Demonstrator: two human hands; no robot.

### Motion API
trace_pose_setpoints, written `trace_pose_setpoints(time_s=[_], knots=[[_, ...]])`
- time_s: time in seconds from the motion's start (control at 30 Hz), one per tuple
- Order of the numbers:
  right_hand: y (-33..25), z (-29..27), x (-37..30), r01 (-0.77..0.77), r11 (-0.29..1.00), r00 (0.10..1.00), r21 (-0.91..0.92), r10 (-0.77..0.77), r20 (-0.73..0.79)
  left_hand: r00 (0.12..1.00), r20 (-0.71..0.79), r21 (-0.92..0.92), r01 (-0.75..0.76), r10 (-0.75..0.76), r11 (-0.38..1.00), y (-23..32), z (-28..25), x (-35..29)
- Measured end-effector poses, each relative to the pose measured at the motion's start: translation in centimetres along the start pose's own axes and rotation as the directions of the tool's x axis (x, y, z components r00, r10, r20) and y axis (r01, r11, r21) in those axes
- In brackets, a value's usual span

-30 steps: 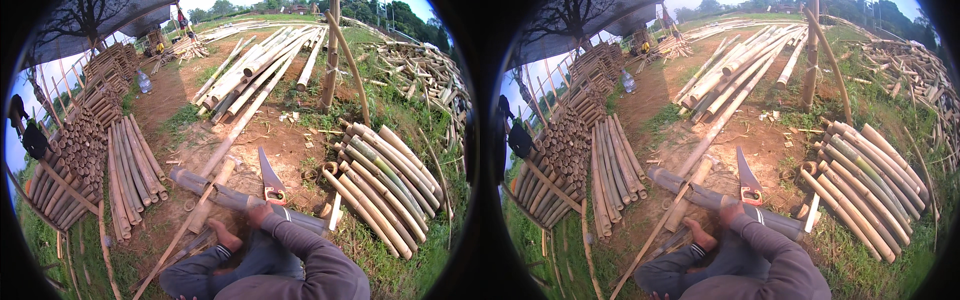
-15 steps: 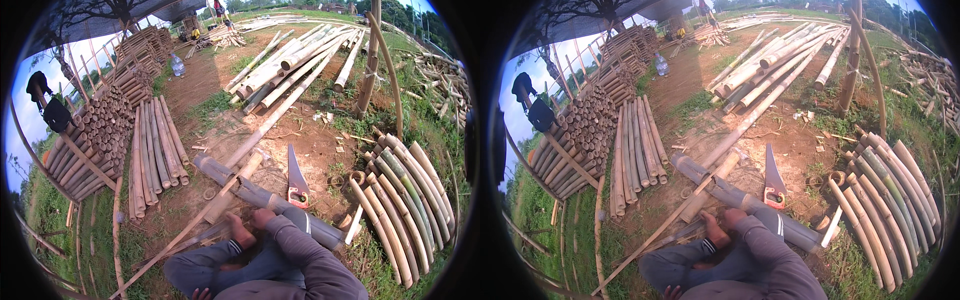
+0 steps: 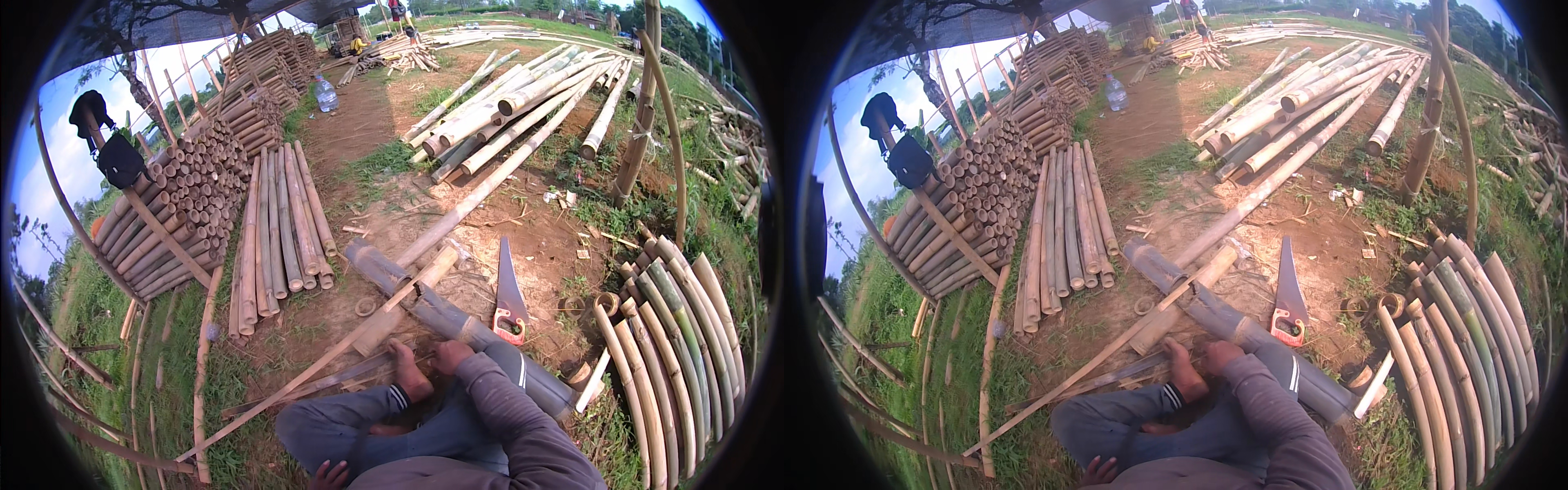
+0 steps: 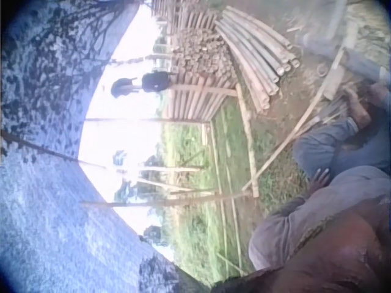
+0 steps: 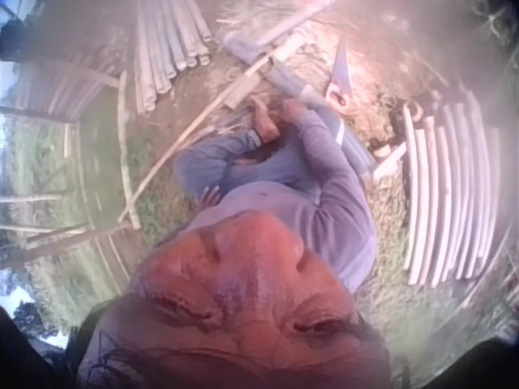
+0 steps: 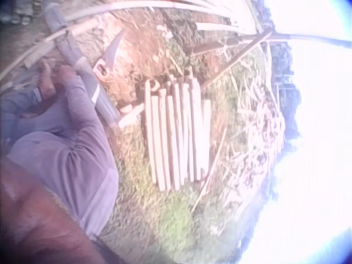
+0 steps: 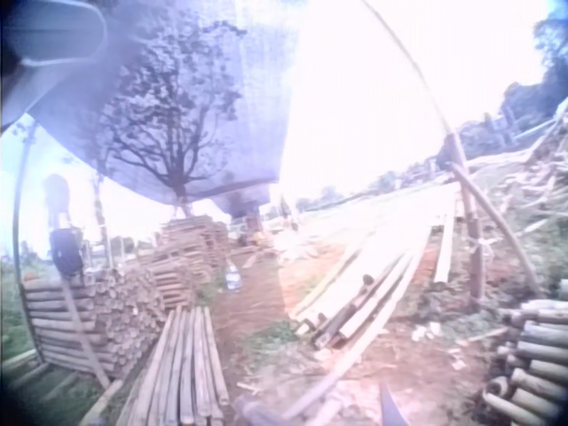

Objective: The person sits on the ground and uses a hand saw to cut a long bamboo pole into shorter sections. They repeatedly position the pole, saw through it, and set the cut pieces aside.

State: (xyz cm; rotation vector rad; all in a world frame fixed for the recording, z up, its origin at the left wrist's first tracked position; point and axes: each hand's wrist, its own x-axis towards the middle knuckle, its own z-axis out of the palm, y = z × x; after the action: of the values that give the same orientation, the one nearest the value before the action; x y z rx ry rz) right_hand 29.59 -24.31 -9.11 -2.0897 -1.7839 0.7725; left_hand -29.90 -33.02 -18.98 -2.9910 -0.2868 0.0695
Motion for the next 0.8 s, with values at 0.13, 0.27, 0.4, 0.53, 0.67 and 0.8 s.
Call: trace_pose_setpoints(time_s=[0.13,0.27,0.4,0.53,0.67,0.8], knots=[[-0.4,-0.5,-0.1,-0.032,0.999,0.999,-0.005,0.032,0.036,0.992,0.124,-0.008,-0.014,0.015,1.0,0.0,0.2,-0.3],[-0.8,-0.4,0.0,-0.025,0.999,0.999,-0.024,0.026,0.038,0.964,0.266,-0.066,0.016,0.002,0.998,0.3,0.6,-0.8],[0.0,-0.1,0.3,-0.038,0.999,0.999,-0.033,0.039,0.03,0.994,0.112,0.192,-0.01,-0.012,0.981,0.5,0.0,-3.1],[-0.9,-0.6,-0.4,-0.038,0.999,0.999,-0.026,0.038,0.01,0.997,0.071,0.188,-0.047,0.035,0.981,0.2,-3.8,-0.9],[-0.2,-0.2,-0.3,-0.009,0.999,1.0,-0.033,0.009,-0.013,0.985,0.173,0.039,-0.005,-0.001,0.999,0.6,-10.7,3.0],[0.4,0.4,0.1,0.009,0.998,1.0,-0.055,-0.01,-0.013,0.994,0.11,-0.022,0.01,-0.007,1.0,0.6,-9.7,2.7]])
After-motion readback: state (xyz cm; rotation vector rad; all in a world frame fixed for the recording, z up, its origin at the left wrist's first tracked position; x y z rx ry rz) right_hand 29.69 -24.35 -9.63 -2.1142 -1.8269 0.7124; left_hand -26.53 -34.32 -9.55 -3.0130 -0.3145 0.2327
